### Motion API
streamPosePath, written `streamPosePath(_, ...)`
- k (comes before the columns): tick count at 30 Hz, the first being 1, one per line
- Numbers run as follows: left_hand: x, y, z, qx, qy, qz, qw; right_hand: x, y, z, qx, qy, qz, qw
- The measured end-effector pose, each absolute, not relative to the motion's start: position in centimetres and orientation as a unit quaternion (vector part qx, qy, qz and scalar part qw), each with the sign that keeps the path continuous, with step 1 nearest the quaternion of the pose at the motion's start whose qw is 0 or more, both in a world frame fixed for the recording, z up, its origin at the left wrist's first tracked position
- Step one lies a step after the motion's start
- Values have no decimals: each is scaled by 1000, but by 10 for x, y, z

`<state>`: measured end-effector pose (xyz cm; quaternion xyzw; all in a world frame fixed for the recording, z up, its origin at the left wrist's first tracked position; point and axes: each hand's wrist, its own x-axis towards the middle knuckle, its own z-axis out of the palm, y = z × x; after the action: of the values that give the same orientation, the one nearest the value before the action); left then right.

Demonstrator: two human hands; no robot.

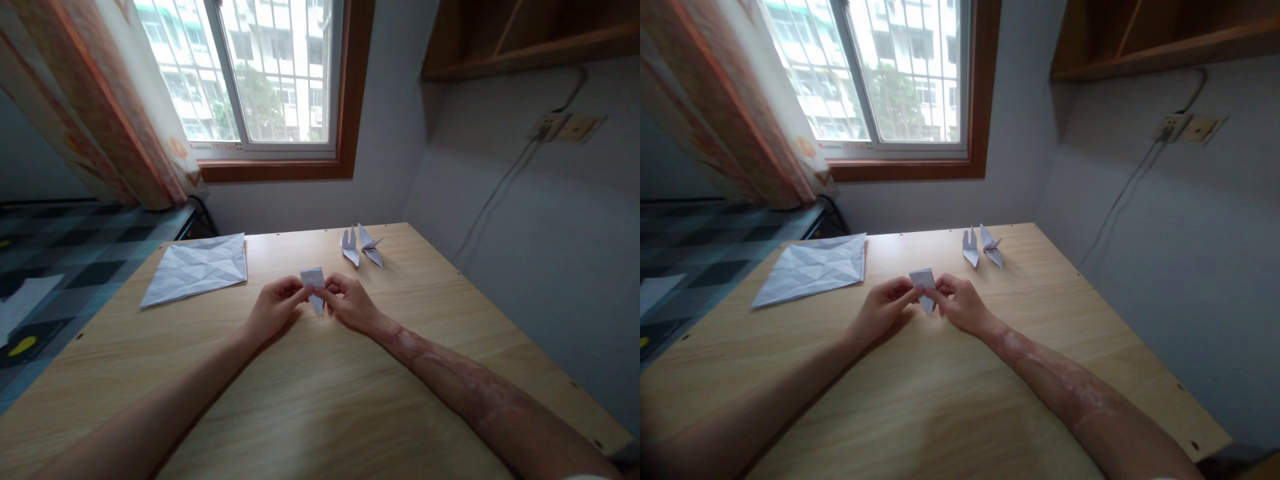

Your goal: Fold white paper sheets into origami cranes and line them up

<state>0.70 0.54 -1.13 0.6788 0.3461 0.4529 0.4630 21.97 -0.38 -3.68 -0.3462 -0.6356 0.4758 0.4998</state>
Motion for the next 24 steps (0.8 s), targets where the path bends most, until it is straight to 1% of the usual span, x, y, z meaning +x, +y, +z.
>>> streamPosePath(3, 7, 2, -7, 676, 347, 445, 474, 219, -7, -34, -345, -631, 496, 486)
streamPosePath(6, 8, 1, -5, 676, 352, 435, 479, 219, -10, -30, -349, -650, 486, 469)
streamPosePath(9, 11, 2, -5, 657, 362, 462, 473, 220, -10, -28, -342, -679, 456, 463)
streamPosePath(13, 12, 5, -10, 609, 347, 523, 485, 220, -8, -28, -328, -727, 387, 462)
streamPosePath(18, 10, 6, -12, 639, 344, 506, 467, 220, -9, -26, -313, -769, 331, 448)
streamPosePath(24, 9, 6, -11, 663, 348, 495, 441, 222, -9, -26, -311, -786, 313, 434)
